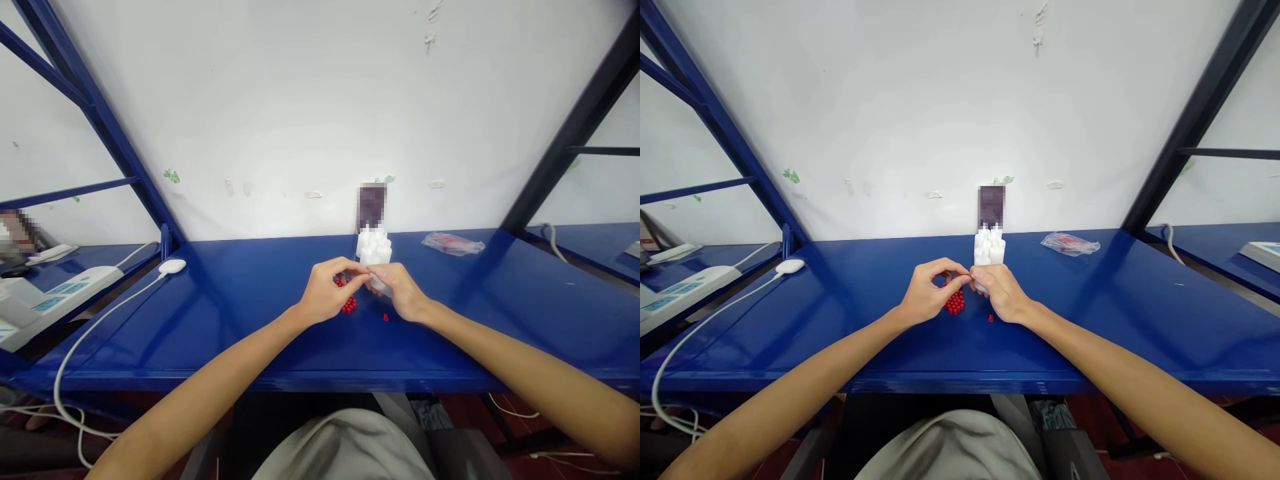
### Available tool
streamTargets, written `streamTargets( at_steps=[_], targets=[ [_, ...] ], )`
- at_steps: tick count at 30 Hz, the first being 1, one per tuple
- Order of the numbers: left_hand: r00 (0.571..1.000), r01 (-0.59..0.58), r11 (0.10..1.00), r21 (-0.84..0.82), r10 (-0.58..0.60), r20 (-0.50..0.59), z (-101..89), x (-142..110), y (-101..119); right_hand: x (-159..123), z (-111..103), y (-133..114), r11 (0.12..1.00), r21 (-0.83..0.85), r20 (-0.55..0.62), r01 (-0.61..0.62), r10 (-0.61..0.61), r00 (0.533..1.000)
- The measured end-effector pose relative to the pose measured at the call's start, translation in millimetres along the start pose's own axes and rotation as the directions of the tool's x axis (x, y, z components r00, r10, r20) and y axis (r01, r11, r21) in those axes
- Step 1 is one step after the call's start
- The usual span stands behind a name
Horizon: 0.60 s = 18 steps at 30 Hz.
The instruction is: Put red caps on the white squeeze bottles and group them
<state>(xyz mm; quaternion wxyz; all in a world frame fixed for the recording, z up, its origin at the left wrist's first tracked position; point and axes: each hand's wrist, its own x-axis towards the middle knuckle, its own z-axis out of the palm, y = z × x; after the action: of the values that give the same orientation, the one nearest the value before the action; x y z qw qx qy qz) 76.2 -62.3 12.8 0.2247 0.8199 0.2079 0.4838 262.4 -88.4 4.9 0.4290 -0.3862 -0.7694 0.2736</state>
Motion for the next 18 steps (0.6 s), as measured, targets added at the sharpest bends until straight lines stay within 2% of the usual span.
streamTargets(
  at_steps=[9, 14, 18],
  targets=[
    [0.999, -0.025, 0.999, -0.045, 0.023, -0.035, 6.2, -3.2, -4.2, 1.9, 2.0, 7.4, 0.998, 0.044, 0.028, -0.054, 0.053, 0.998],
    [0.997, -0.071, 0.996, -0.06, 0.072, 0.015, 7.0, -3.5, -2.3, 2.5, -1.7, 1.1, 0.997, 0.071, 0.097, -0.03, 0.023, 0.995],
    [0.998, -0.057, 0.998, -0.041, 0.058, 0.038, 7.9, -3.8, -1.6, 3.0, -4.8, 0.3, 0.996, 0.086, 0.144, -0.028, 0.016, 0.989]
  ],
)
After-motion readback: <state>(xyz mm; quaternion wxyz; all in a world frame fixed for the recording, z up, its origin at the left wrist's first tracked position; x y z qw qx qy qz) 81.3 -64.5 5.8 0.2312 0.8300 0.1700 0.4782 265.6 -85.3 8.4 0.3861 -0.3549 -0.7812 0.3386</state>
